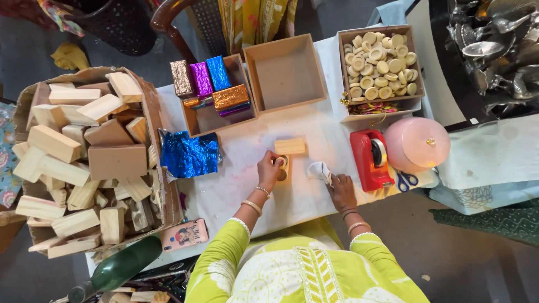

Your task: Wrapping rectangular wooden blocks in silver foil and then in purple decorative paper, sealing them with tape.

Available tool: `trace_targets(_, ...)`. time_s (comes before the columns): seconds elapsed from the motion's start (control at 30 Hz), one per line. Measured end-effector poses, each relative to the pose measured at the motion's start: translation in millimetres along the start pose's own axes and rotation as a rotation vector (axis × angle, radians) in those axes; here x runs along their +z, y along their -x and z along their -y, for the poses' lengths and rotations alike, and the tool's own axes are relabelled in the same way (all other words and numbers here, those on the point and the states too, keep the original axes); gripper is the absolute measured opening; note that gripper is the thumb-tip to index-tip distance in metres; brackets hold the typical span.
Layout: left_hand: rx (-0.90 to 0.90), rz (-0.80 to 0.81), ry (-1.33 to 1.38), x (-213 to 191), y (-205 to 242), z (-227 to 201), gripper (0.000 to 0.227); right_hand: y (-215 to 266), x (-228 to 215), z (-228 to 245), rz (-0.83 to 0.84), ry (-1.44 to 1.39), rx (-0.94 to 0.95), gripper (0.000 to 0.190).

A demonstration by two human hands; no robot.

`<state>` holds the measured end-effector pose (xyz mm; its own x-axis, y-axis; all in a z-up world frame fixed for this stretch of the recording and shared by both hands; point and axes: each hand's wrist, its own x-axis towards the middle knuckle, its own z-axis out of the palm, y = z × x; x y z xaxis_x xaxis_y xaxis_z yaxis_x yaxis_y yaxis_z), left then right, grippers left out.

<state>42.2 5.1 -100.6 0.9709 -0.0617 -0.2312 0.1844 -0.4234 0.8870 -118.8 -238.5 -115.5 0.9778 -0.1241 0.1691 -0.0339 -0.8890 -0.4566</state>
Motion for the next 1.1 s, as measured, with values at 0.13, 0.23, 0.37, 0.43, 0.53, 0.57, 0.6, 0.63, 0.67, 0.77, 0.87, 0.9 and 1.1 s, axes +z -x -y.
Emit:
trace_targets(0.13,0.140,-0.050,-0.071,3.0,-0.9,-13.1,0.023,-1.8,0.5,-1.2,0.006,0.020,0.010,0.038)
trace_targets(0.23,0.252,-0.091,-0.102,2.9,-1.7,-18.5,0.024,-1.7,1.0,-2.6,0.007,0.026,0.017,0.038)
trace_targets(0.37,0.114,-0.022,-0.161,-1.6,-1.7,-19.8,0.020,-1.3,2.1,-3.8,0.013,0.020,0.022,0.038)
trace_targets(0.43,0.074,0.005,-0.204,-3.8,-0.8,-18.1,0.017,-1.0,1.6,-3.6,0.016,0.019,0.026,0.039)
trace_targets(0.53,0.108,-0.005,-0.232,-2.7,-1.4,4.0,0.010,-0.9,0.4,-2.1,0.021,0.023,0.029,0.039)
trace_targets(0.57,0.152,-0.014,-0.129,1.0,-4.4,22.1,0.010,-1.3,0.6,-2.5,0.028,0.026,0.033,0.038)
trace_targets(0.6,0.195,-0.022,-0.025,4.7,-7.3,40.1,0.011,-1.6,0.7,-3.0,0.035,0.029,0.037,0.038)
trace_targets(0.63,0.196,-0.021,-0.025,0.8,-3.5,45.0,0.011,-2.4,0.3,-3.3,0.035,0.030,0.037,0.038)
trace_targets(0.67,0.145,0.031,0.085,-3.2,0.3,50.1,0.013,-3.2,0.0,-3.6,0.038,0.032,0.038,0.038)
trace_targets(0.77,-0.032,0.142,0.252,-18.3,17.5,42.0,0.017,-1.4,0.4,-2.8,0.036,0.033,0.038,0.038)
trace_targets(0.87,-0.201,0.207,0.329,-29.4,30.8,20.7,0.016,0.2,0.5,-2.5,0.036,0.033,0.040,0.038)
trace_targets(0.9,-0.246,0.214,0.347,-32.4,34.0,13.4,0.015,-0.1,0.4,-2.6,0.041,0.033,0.045,0.038)
trace_targets(1.1,0.026,0.196,0.122,-25.9,39.3,3.5,0.013,0.3,1.9,-3.2,0.025,0.023,0.032,0.039)
